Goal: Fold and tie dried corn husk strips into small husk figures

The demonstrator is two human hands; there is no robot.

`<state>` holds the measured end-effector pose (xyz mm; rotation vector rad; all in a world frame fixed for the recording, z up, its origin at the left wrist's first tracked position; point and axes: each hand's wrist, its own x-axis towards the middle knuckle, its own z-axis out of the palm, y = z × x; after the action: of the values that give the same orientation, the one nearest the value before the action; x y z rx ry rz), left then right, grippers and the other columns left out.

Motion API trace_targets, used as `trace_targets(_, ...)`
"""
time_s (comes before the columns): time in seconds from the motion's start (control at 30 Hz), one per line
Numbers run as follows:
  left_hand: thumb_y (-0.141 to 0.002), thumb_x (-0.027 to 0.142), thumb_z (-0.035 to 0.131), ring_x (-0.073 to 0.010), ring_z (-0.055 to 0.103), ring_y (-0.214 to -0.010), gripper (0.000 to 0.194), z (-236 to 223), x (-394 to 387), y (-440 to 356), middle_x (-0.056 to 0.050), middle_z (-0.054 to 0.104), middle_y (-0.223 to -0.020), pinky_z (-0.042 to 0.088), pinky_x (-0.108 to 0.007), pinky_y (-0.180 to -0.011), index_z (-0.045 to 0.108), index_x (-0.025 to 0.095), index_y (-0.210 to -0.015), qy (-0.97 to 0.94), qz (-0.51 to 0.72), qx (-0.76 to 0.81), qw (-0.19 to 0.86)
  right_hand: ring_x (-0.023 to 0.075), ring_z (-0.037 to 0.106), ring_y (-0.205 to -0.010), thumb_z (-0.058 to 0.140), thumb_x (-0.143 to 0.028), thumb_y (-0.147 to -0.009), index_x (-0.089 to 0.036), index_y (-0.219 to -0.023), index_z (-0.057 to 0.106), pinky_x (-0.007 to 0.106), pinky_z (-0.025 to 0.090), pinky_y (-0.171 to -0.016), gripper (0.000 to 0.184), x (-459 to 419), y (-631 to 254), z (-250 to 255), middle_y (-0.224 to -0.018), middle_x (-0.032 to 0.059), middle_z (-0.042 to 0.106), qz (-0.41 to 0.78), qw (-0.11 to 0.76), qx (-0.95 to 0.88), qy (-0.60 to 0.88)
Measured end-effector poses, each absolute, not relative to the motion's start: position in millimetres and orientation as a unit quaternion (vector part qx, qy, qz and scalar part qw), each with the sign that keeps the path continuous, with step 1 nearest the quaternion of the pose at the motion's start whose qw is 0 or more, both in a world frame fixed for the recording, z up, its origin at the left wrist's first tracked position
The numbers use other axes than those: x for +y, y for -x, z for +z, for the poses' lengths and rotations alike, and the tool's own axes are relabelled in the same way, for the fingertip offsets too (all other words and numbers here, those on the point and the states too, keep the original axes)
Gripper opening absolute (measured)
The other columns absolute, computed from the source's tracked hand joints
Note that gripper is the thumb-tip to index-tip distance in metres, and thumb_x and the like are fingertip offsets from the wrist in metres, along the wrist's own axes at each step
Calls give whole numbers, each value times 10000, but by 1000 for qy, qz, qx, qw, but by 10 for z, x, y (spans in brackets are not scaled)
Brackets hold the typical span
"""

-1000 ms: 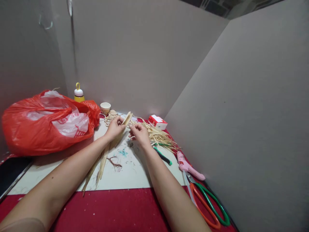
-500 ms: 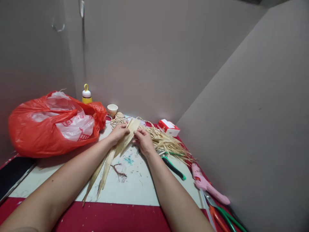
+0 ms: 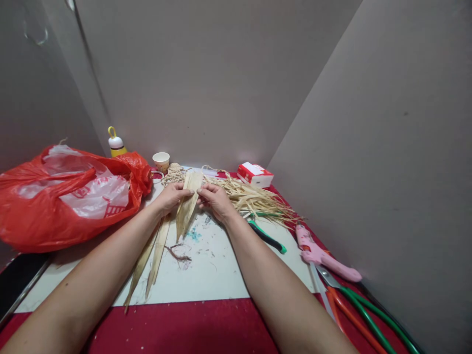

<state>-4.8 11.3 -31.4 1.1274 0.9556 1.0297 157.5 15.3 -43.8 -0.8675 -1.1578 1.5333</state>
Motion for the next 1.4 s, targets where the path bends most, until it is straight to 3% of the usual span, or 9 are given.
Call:
trace_targets(0.2,-544,273,828,-162,644,-610,367,-327,126,54,-76,713,-705,489,-263,-620,730,93,-849,-506,442,421,610,88,572,-468,748,-360,-585,-158,-671,586,169,439,-420,272,154,-1594,-442,-546,-18,609,619,487,-501,358)
trace_targets(0.73,-539,235,779,-141,585,-513,229,-302,110,58,-44,669,-600,435,-233,-510,700,109,-714,-524,441,479,549,76,547,-441,769,-351,-564,-173,-652,540,159,409,-385,303,152,-1553,-473,-548,-28,604,604,481,-511,377)
trace_targets(1.17,-548,267,796,-150,608,-541,344,-232,96,14,-32,686,-641,485,-265,-575,704,117,-843,-489,492,428,579,74,543,-432,680,-279,-646,-174,-670,523,157,429,-383,190,171,-1514,-455,-529,-41,591,590,503,-499,387)
trace_targets(1.4,-559,280,809,-144,610,-572,350,-269,106,15,-32,698,-682,472,-252,-577,716,129,-860,-507,496,433,557,94,601,-503,759,-374,-611,-183,-787,545,162,445,-389,336,163,-1524,-439,-644,-28,638,649,472,-485,347)
